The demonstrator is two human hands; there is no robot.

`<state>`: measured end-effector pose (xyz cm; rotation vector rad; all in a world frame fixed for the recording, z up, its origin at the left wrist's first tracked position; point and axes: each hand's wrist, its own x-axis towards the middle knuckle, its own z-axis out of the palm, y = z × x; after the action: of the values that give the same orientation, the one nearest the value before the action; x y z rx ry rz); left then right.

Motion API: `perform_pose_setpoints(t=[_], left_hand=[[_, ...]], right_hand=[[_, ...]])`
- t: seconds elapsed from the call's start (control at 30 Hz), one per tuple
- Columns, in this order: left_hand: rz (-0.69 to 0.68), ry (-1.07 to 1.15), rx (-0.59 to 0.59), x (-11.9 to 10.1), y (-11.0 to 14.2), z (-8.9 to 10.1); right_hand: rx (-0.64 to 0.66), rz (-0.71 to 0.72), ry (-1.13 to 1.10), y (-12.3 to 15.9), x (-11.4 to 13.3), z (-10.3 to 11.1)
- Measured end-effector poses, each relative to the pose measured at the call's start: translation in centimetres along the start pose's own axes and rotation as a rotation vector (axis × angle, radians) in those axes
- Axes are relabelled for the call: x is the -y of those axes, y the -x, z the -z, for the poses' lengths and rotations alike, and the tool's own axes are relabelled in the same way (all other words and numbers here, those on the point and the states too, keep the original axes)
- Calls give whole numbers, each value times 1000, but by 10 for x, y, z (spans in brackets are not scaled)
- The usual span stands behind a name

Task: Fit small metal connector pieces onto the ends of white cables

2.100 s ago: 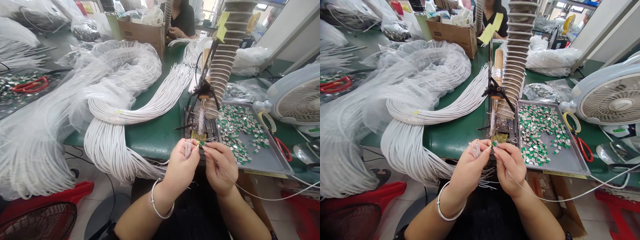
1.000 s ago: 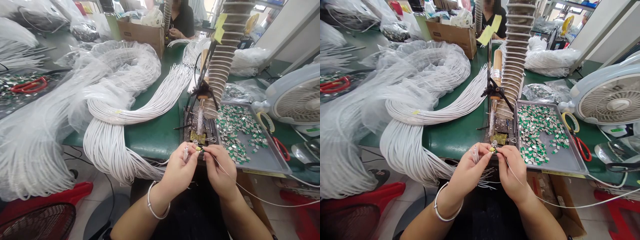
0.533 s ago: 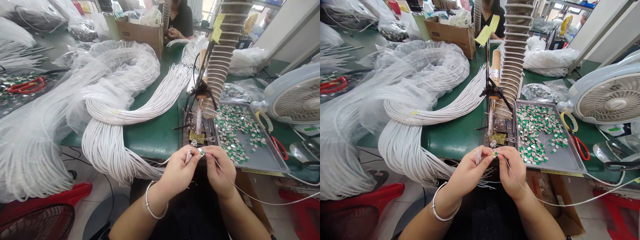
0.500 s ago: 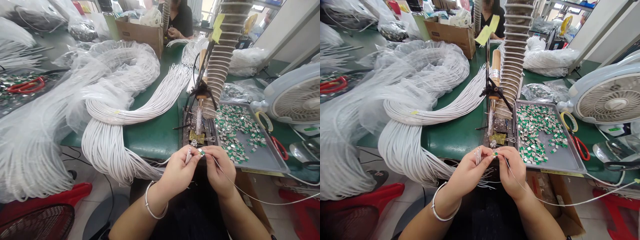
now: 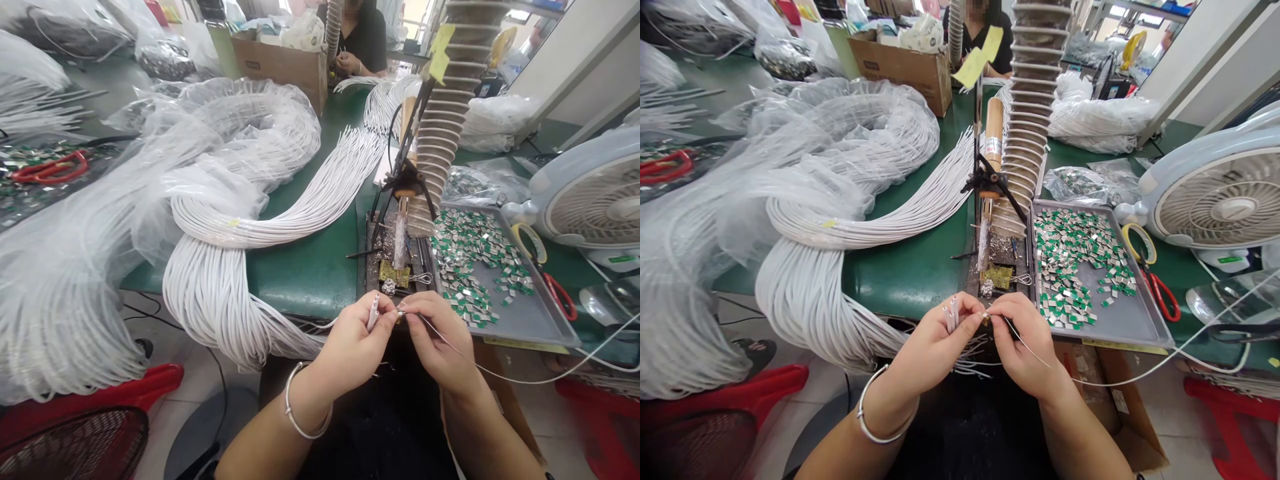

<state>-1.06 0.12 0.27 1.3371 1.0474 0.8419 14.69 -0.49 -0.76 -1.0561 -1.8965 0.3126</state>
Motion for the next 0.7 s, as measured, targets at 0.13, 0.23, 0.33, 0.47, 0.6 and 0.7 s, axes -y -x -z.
perform_pose_setpoints(t=[0.13,0.23,0.33,0.47,0.6,0.7], left_hand=[[1,6,-3,1,0,0],[18,13,3,2,1,0],[40,20,5,2,1,0],[58,132,-29,2,0,-2],[25,223,-69,0,-2,-3],[29,205,-93,-3,-3,-3]], right_hand=[[-11,-10,7,0,0,-1],[-14,-2,26,1,0,-2],[-34,0,29,4,-2,-3],[-108,-1,15,11,-4,-5],[-167,-56,-38,17,-3,-11],[-251,-92,-59,20,-3,-15]])
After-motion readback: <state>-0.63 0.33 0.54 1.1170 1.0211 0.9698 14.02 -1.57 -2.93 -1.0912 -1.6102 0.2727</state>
